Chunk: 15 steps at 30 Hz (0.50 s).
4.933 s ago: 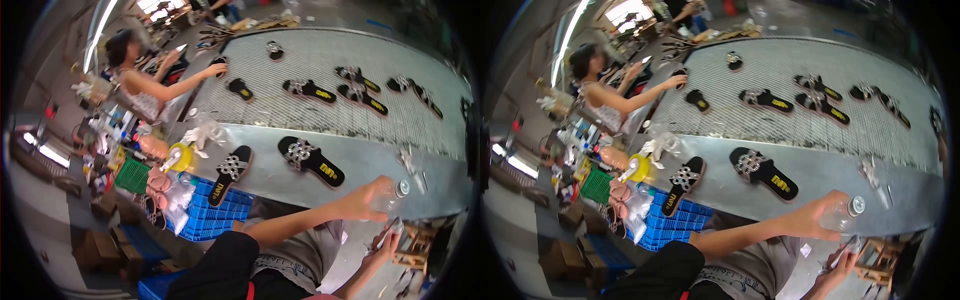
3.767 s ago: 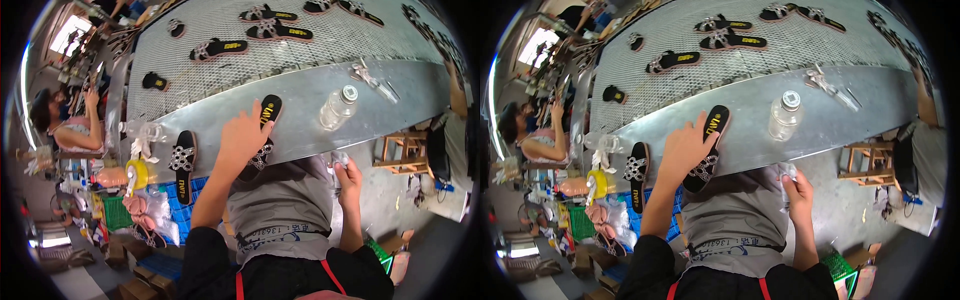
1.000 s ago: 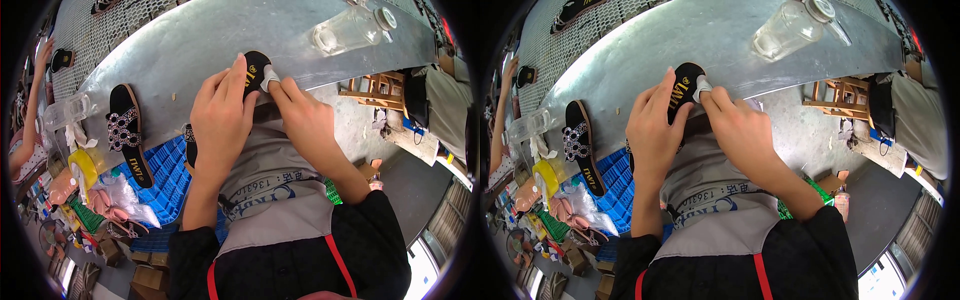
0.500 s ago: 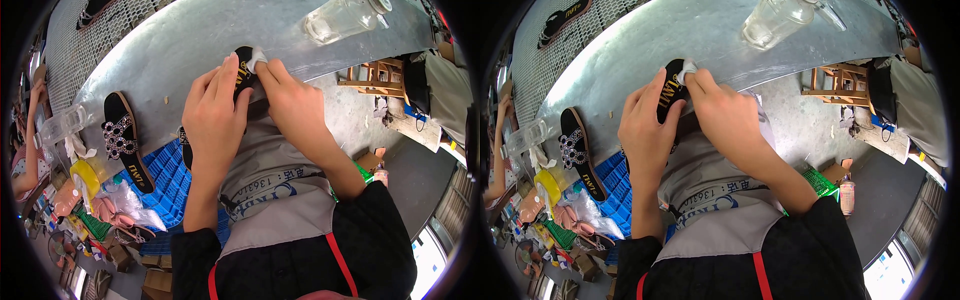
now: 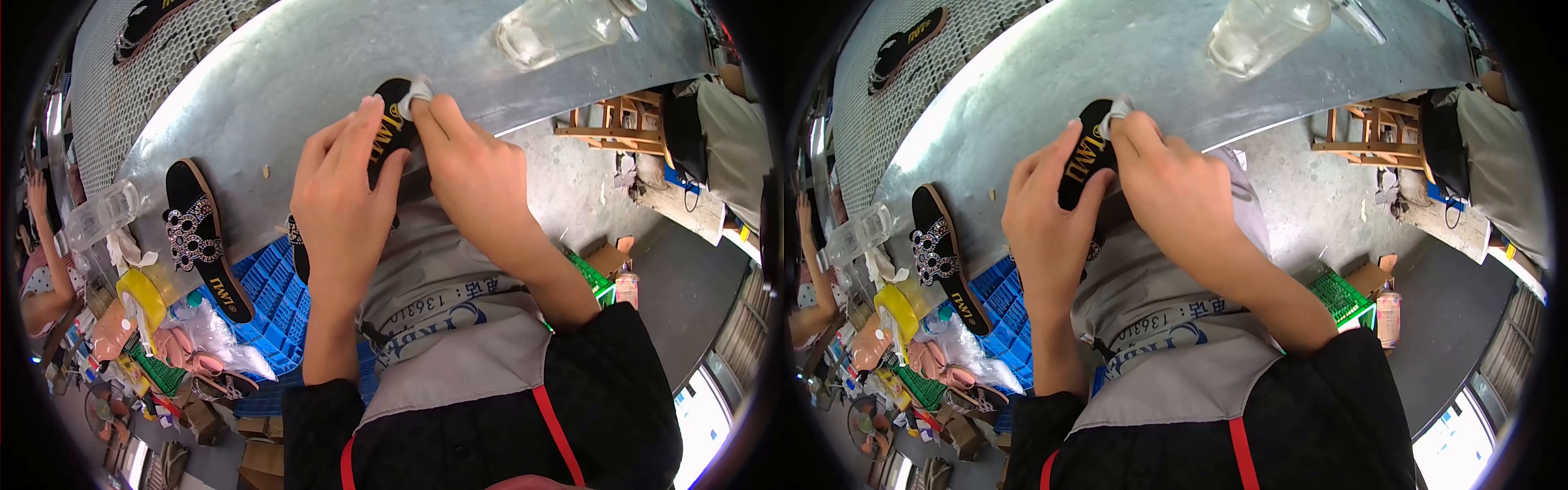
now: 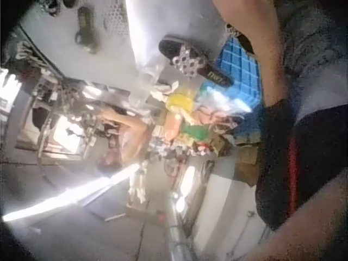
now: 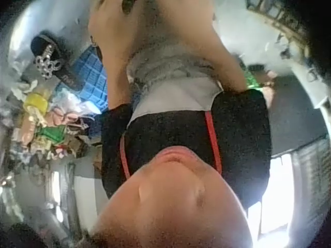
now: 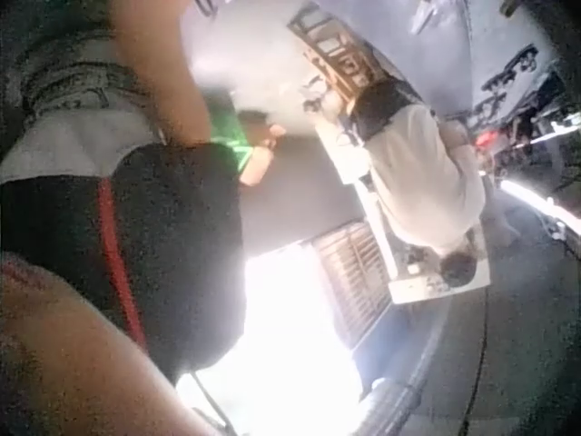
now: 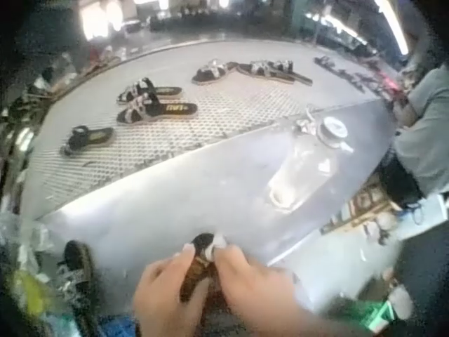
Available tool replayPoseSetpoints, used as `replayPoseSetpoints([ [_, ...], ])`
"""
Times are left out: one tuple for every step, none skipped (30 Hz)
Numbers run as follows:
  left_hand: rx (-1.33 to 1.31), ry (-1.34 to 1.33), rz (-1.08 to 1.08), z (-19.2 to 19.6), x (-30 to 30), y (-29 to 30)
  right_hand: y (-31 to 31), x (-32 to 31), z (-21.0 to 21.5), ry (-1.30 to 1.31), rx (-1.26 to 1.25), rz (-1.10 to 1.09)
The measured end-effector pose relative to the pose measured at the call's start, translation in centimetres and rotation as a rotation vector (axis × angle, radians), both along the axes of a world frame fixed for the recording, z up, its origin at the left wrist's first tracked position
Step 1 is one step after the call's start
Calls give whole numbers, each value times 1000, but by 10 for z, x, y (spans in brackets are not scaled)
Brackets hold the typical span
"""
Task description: Cleaning the soles and straps of newly manufactured sandals using a cloth and cleaning agent.
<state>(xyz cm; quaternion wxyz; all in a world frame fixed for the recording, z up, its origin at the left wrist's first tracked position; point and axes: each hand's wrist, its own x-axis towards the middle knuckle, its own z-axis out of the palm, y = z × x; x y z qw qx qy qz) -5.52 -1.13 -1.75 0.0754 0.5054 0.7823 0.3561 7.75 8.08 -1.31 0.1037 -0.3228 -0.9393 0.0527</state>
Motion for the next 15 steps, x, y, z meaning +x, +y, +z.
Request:
replayPoseSetpoints([
  [-7,-3,-6,0,3,-1,0,2,-1,-14,16,4],
  [-6,-7,7,0,2,2,3,0,-2,-21,39,13],
  [-4,-10,19,1,1,4,2,2,-2,-17,40,13],
  [-4,-7,20,0,0,4,-4,6,-1,-58,61,28],
  [-1,-18,11,-1,2,3,-6,9,1,-105,81,39],
  [1,-30,2,-1,2,3,-2,6,0,-106,81,36],
  [1,-31,-2,-1,0,5,6,0,0,-64,72,63],
  [4,-10,-7,0,0,4,7,-2,0,-23,56,95],
  [6,12,-13,1,0,2,4,1,0,-26,48,94],
  [-1,9,-13,1,2,0,2,4,1,-24,30,85],
  [16,32,-11,-2,3,2,4,4,0,-15,20,84],
  [33,56,-10,-4,3,3,4,5,-1,-11,20,92],
  [34,61,-2,-6,1,3,2,7,-1,-11,1,89],
  [22,67,-22,-5,1,2,0,10,2,-16,-20,73],
  [10,74,-43,-4,2,2,2,6,2,-17,-21,68],
])
